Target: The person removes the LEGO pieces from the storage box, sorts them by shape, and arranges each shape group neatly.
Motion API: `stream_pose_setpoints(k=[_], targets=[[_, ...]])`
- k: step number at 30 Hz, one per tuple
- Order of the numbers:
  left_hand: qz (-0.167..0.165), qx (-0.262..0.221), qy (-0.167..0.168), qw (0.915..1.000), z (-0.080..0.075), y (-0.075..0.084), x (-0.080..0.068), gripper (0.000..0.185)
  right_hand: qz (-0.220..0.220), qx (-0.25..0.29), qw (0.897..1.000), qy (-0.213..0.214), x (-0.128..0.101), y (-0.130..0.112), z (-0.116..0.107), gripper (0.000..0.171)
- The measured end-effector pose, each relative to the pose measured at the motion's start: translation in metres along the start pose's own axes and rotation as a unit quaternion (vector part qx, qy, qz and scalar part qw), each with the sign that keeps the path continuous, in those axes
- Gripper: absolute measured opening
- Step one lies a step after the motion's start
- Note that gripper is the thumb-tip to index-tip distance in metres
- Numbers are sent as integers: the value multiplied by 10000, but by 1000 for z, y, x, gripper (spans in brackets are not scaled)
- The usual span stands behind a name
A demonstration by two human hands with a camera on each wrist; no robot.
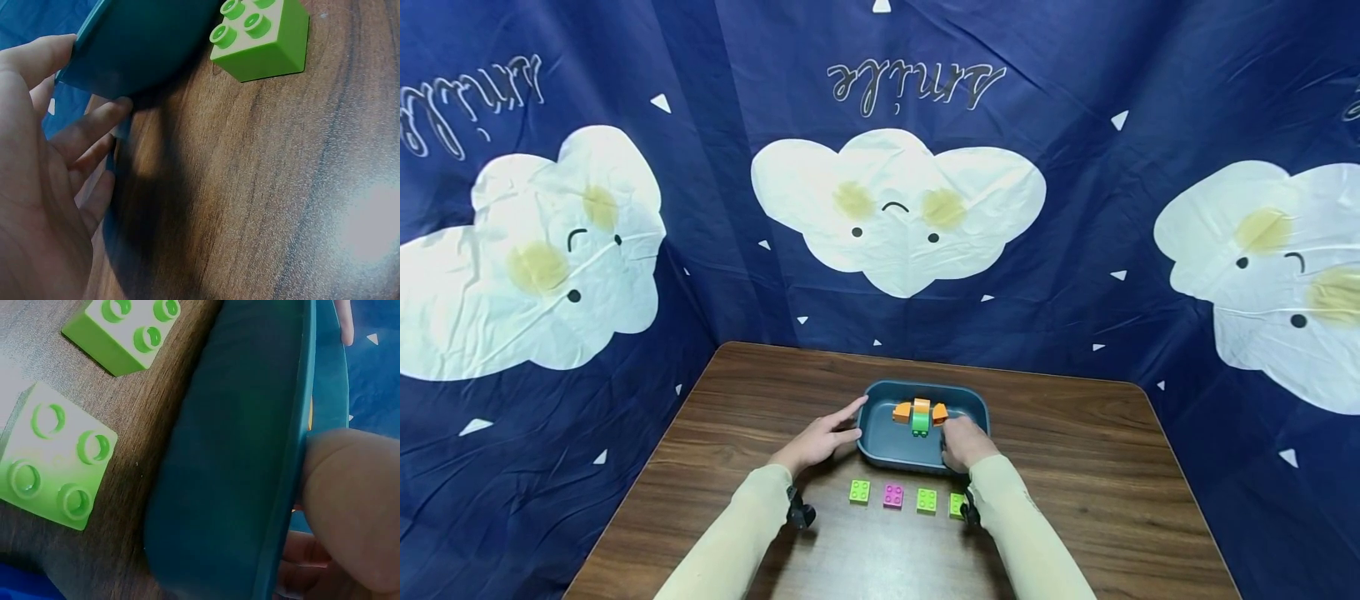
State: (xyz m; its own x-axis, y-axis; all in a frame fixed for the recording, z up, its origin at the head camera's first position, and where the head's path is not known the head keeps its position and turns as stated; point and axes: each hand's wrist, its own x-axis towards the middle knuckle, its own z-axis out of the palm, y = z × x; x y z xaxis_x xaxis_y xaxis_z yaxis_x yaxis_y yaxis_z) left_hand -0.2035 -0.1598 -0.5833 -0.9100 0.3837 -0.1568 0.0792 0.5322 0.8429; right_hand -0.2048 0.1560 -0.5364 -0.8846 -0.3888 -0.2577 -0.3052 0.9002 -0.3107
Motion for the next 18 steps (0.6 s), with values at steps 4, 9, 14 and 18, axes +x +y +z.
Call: stream_pose_setpoints(k=[4,9,14,18], targets=[[-8,24,5,10000,0,0,1,64,-62,39,9999,108,-1,1,1,16],[-2,79,2,10000,0,-1,2,65,-100,102,9997,187,-4,1,0,16],[43,72,-18,10000,0,-3,2,65,-108,98,9995,277,-7,1,1,16],[41,77,-15,10000,0,-3,2,65,-106,-15,9991,403,-8,0,0,9]])
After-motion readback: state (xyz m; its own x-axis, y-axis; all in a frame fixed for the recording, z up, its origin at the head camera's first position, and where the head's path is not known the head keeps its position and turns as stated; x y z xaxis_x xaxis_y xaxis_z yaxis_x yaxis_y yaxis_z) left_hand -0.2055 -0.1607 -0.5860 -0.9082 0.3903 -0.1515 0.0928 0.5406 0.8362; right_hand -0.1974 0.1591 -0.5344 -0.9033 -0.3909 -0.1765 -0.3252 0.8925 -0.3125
